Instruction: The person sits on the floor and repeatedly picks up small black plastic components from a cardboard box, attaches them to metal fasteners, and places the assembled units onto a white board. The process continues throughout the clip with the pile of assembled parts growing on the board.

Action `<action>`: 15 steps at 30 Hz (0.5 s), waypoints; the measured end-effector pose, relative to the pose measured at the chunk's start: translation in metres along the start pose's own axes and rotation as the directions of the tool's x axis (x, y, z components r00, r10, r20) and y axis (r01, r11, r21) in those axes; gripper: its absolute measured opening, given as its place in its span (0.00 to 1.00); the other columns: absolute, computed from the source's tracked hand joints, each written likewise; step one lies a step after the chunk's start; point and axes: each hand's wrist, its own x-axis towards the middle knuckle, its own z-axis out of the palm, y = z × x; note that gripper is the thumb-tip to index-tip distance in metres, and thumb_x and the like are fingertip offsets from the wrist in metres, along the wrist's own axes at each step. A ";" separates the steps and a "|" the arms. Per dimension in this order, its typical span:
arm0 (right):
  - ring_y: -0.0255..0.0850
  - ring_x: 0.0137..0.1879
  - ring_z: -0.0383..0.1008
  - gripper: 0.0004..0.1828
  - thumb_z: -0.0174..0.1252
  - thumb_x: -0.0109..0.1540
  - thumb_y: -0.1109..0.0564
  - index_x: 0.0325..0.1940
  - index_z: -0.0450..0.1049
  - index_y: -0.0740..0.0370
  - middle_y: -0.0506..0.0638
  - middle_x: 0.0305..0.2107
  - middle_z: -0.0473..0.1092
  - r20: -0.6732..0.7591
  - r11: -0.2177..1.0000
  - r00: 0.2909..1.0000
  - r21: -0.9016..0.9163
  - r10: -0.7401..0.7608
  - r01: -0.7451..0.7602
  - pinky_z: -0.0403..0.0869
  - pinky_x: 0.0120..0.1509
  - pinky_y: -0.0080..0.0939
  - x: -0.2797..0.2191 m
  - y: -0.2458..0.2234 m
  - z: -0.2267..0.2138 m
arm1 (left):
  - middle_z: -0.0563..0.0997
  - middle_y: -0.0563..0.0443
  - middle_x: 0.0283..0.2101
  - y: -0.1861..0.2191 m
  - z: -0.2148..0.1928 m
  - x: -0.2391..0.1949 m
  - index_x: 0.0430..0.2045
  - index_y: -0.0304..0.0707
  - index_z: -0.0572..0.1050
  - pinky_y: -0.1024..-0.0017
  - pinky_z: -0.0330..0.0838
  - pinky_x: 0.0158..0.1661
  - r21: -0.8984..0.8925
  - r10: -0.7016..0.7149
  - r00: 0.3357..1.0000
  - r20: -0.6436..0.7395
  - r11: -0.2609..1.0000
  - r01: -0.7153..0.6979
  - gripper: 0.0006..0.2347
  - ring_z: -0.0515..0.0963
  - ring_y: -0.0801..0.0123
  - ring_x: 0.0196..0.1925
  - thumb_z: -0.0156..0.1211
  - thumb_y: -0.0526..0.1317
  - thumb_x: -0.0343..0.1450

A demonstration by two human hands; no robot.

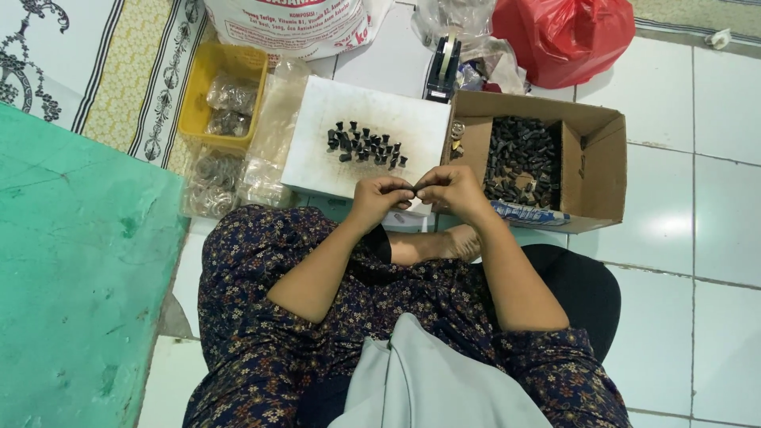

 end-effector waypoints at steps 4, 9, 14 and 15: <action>0.41 0.33 0.81 0.15 0.70 0.52 0.70 0.42 0.80 0.68 0.58 0.32 0.77 0.039 0.996 0.998 0.071 0.059 -0.061 0.84 0.36 0.38 0.003 0.005 -0.004 | 0.85 0.30 0.33 -0.003 0.002 0.001 0.36 0.22 0.82 0.72 0.87 0.33 0.005 0.010 1.000 0.012 1.000 -0.010 0.08 0.87 0.59 0.32 0.71 0.26 0.65; 0.46 0.35 0.82 0.12 0.72 0.52 0.71 0.37 0.79 0.71 0.61 0.30 0.76 0.051 0.976 0.990 0.171 0.131 -0.138 0.85 0.38 0.44 0.012 0.023 -0.004 | 0.84 0.28 0.34 0.002 0.004 -0.008 0.36 0.22 0.83 0.69 0.87 0.34 0.077 0.019 1.000 -0.002 0.997 -0.019 0.08 0.87 0.57 0.34 0.71 0.27 0.66; 0.48 0.36 0.81 0.10 0.71 0.52 0.72 0.34 0.78 0.72 0.60 0.29 0.73 0.061 0.959 0.987 0.235 0.147 -0.157 0.86 0.40 0.46 0.017 0.034 -0.004 | 0.84 0.28 0.34 0.000 0.002 -0.008 0.36 0.22 0.83 0.67 0.88 0.35 0.068 0.029 1.000 0.009 0.997 -0.030 0.07 0.87 0.54 0.36 0.70 0.26 0.67; 0.47 0.36 0.81 0.10 0.71 0.52 0.72 0.34 0.78 0.71 0.59 0.28 0.73 0.066 0.953 0.987 0.256 0.149 -0.161 0.86 0.40 0.46 0.018 0.038 -0.004 | 0.84 0.27 0.35 -0.001 0.002 -0.008 0.37 0.22 0.83 0.67 0.88 0.36 0.056 0.030 0.999 0.014 0.998 -0.030 0.07 0.87 0.54 0.36 0.70 0.26 0.67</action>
